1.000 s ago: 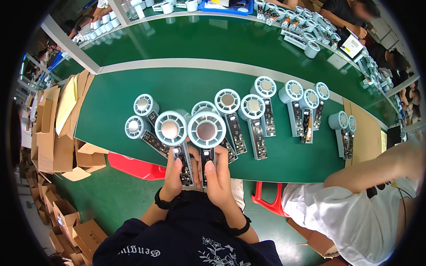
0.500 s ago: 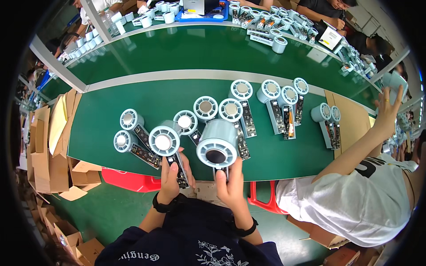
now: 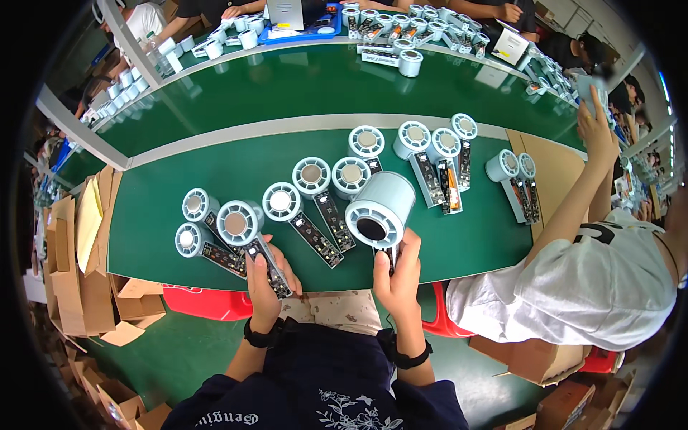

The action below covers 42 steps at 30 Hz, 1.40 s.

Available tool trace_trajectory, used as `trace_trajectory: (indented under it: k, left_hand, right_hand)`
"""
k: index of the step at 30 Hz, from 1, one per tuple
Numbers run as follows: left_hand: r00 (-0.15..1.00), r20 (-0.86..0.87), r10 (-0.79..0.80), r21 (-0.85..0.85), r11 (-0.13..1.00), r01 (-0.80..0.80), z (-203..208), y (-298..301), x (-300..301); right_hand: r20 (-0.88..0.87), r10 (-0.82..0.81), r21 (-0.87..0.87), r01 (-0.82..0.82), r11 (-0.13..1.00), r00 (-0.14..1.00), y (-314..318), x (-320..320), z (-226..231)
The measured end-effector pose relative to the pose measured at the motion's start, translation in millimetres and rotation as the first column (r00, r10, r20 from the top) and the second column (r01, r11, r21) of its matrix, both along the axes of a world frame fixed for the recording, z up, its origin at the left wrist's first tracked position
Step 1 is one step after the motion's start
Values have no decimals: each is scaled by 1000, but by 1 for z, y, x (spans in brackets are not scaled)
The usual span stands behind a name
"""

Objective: The person picks up handheld fan assemblies from an assembly line table, tests their LED displays and fan functions by pressing their power buttons by hand, and arranges the tested fans on the table.

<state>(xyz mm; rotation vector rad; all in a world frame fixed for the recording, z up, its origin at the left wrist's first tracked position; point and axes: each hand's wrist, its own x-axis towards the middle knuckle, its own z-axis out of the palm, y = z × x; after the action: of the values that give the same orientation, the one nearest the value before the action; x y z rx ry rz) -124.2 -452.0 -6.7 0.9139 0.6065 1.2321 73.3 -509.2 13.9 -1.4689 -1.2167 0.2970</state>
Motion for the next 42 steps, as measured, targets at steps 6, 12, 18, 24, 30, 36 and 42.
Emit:
trace_trajectory:
  k: [6,12,18,24,30,36,42]
  left_hand:
    - [994,-94,50,-8,999,-51,0,2,1]
    - [971,-204,123,-95,985,-145,3,5,10]
    - [975,-221,32,-187,980,-75,8,20,9]
    - [926,-372,-66,-81,996,39,8,42,25]
    - [945,-327,-28,-60,998,9,-2,54,43]
    - [899,-427,-97,-150,988,36,10,55,30]
    - [755,-591,-284,-258,953,157,35,49,12]
  right_hand:
    - [171,-105,21,103,995,980,7,22,-5]
    - [82,-80,-166,93,982,993,20,41,12]
    - [-534,78,-243,-241,940,842,36,57,11]
    - [-647,70,-300,-338,892,759,45,78,21]
    - [-484,58,-306,-231,923,873,45,78,17]
    - [-475,32,-306,-199,931,880,15,82,17]
    - [-651,-59,-196,-93,976,757,-32,107,24]
